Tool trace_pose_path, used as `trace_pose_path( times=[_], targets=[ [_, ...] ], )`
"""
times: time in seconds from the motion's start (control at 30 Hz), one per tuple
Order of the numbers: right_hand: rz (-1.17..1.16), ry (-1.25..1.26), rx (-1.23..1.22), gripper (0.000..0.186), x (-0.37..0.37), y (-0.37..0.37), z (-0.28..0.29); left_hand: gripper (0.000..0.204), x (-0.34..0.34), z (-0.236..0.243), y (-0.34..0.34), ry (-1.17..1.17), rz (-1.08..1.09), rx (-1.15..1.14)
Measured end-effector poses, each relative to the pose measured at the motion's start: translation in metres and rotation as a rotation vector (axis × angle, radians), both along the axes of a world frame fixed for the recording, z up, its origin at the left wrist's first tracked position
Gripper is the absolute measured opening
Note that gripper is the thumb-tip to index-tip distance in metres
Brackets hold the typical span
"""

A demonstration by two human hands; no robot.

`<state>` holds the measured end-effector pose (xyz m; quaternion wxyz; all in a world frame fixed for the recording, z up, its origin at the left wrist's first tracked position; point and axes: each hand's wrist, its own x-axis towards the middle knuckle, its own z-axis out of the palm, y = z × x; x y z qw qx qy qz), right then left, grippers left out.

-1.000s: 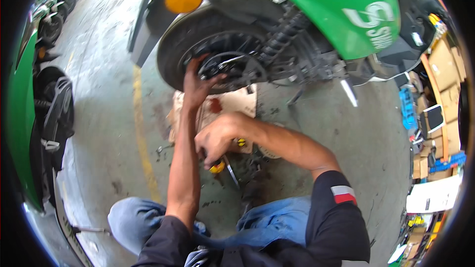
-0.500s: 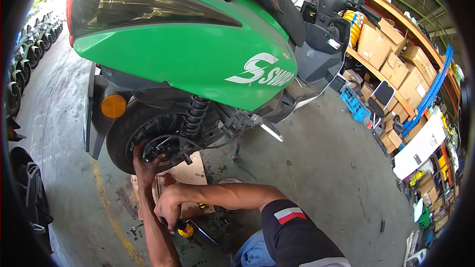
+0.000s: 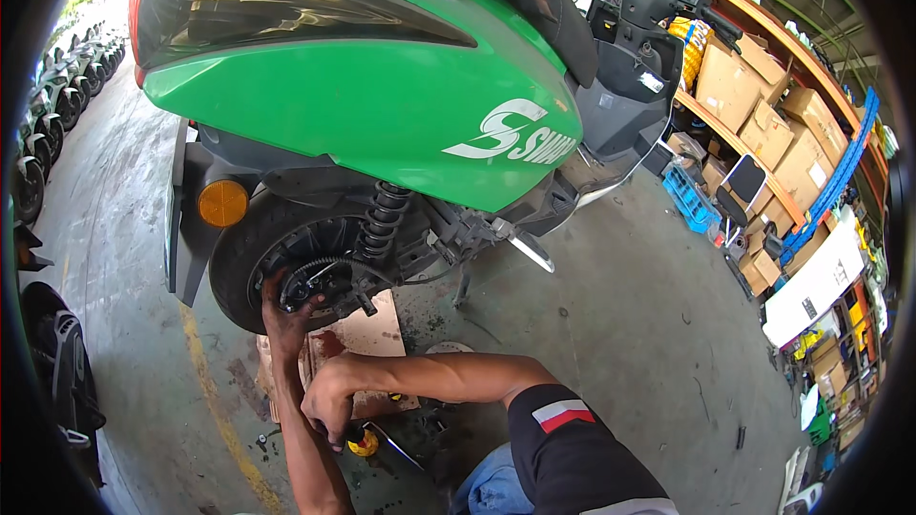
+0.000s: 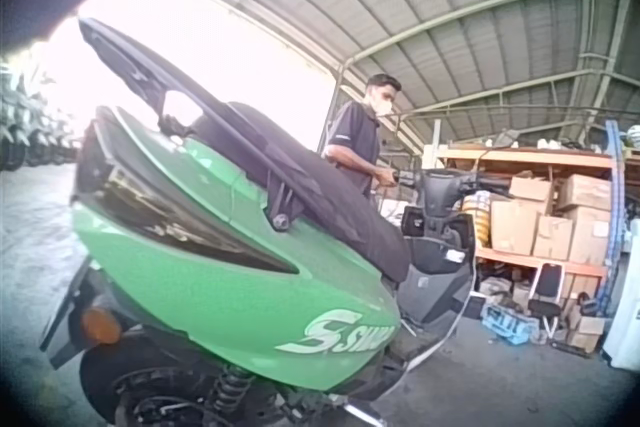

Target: The person repairs the rear wheel assembly of a green scooter by removing a shaft, filling it with fluid from a yellow bottle, and then reassembling the components while working in a garage setting.

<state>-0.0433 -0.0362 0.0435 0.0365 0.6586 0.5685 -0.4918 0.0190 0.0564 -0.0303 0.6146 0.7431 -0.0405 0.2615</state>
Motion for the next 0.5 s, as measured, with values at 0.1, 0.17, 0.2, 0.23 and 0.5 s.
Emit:
trace_pose_path(
  times=[0.1,0.17,0.2,0.23,0.5],
  targets=[
    [-0.003,0.004,0.002,0.043,-0.0002,0.0004,-0.0008,0.071,-0.0006,-0.0002,0.0000,0.007,0.003,-0.002],
    [-0.002,0.007,0.003,0.043,-0.0005,0.0008,-0.0003,0.071,-0.0013,0.0003,-0.0003,0.013,0.009,0.000],
    [0.004,-0.002,-0.005,0.043,-0.0010,0.0011,0.0008,0.072,-0.0016,0.0011,-0.0009,0.010,0.018,0.007],
    [0.010,-0.011,-0.013,0.042,-0.0015,0.0014,0.0020,0.073,-0.0019,0.0017,-0.0012,0.006,0.026,0.015],
    [-0.014,-0.005,-0.008,0.043,-0.0026,-0.0010,0.0048,0.074,-0.0029,0.0023,-0.0017,0.027,0.008,-0.011]
  ],
)
